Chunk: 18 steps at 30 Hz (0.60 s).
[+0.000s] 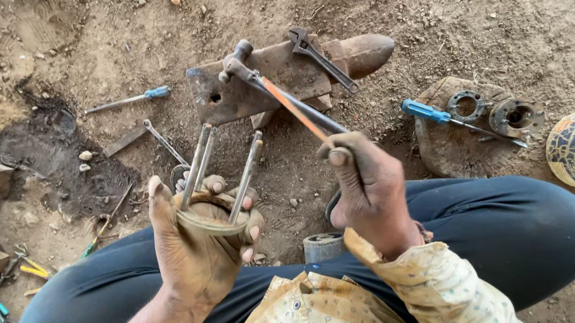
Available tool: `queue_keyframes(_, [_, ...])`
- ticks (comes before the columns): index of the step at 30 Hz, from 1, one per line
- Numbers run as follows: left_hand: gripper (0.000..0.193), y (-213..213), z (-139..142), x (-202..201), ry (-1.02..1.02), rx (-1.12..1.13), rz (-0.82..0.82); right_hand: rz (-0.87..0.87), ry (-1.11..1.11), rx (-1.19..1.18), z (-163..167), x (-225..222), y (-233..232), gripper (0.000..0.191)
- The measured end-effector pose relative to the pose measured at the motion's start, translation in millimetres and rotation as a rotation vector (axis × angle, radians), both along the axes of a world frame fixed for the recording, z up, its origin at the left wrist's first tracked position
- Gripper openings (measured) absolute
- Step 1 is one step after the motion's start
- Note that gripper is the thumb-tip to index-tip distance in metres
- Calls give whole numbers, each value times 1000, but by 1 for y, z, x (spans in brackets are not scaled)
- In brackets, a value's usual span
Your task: The person sits on the ground holding a metal flange fitting with bolts and files the bolts and the ring flange with a flat file, turning the part to file different sides. They pick up the fitting from the ground, file the bolt threads, then file the inner and outer edges of the round flange.
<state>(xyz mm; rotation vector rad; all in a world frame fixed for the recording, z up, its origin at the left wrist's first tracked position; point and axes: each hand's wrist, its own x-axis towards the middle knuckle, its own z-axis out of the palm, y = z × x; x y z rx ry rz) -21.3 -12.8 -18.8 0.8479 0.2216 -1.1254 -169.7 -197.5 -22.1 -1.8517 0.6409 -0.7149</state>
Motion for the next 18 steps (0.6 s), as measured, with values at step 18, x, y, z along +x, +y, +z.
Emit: queue_keyframes(18, [75,-1,2,0,90,-79,-53,81,81,261,-3,6,2,22])
